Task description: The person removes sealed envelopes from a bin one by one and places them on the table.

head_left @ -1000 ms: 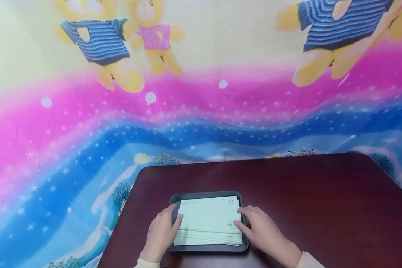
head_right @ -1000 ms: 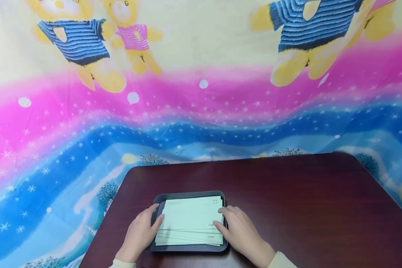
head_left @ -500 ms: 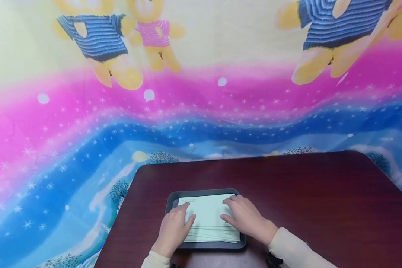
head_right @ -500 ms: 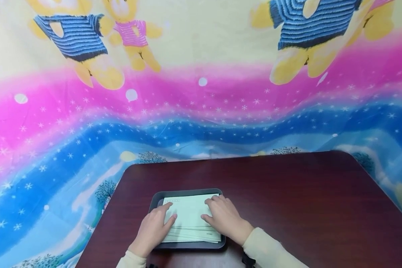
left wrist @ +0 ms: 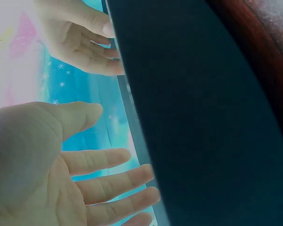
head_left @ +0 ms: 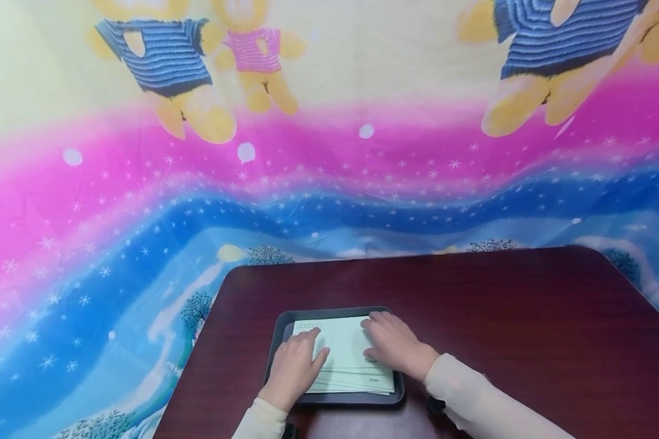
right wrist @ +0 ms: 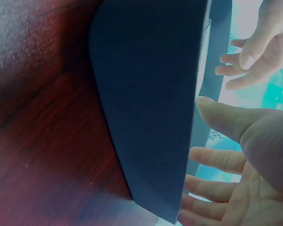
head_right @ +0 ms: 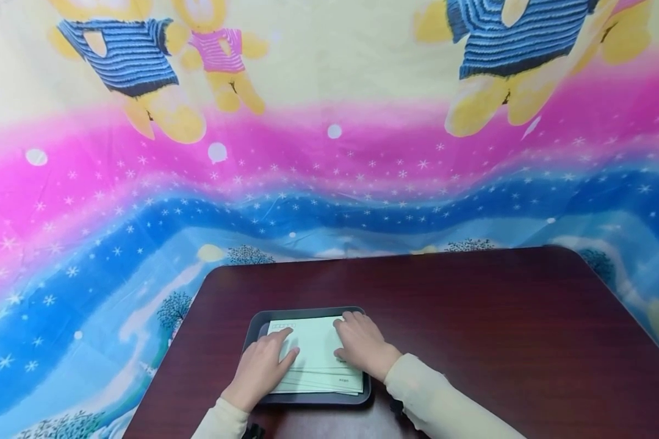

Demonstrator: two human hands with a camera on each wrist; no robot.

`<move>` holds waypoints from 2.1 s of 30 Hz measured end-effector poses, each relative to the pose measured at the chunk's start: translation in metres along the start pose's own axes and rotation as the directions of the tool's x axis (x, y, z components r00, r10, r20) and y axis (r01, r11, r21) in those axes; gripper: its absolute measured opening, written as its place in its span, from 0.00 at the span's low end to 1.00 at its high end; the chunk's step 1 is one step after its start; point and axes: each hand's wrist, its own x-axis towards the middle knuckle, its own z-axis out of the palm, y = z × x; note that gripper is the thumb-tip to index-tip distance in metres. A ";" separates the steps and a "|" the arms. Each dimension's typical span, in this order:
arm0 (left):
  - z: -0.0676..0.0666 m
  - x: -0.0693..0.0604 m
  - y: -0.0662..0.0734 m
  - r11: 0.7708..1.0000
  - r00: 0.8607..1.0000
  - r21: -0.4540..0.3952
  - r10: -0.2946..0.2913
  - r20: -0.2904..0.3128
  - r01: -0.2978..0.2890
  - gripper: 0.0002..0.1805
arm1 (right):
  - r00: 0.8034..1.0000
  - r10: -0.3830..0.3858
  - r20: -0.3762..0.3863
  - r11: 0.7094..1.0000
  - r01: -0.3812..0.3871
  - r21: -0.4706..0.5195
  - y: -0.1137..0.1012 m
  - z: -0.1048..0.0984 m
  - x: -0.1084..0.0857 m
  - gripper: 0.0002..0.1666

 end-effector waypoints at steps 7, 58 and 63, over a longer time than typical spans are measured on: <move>0.002 0.009 0.001 0.999 0.999 0.031 0.042 0.007 -0.042 0.22 | 0.999 0.028 0.043 0.999 -0.029 0.022 0.000 0.003 0.004 0.34; -0.004 0.008 0.017 0.991 0.994 0.078 0.103 0.025 -0.105 0.22 | 0.994 0.084 -0.067 0.992 -0.078 0.096 0.002 0.011 0.017 0.19; -0.010 0.007 0.021 0.989 0.992 0.079 0.125 0.014 -0.126 0.22 | 0.991 0.117 -0.066 0.979 -0.104 0.174 0.003 0.008 0.014 0.15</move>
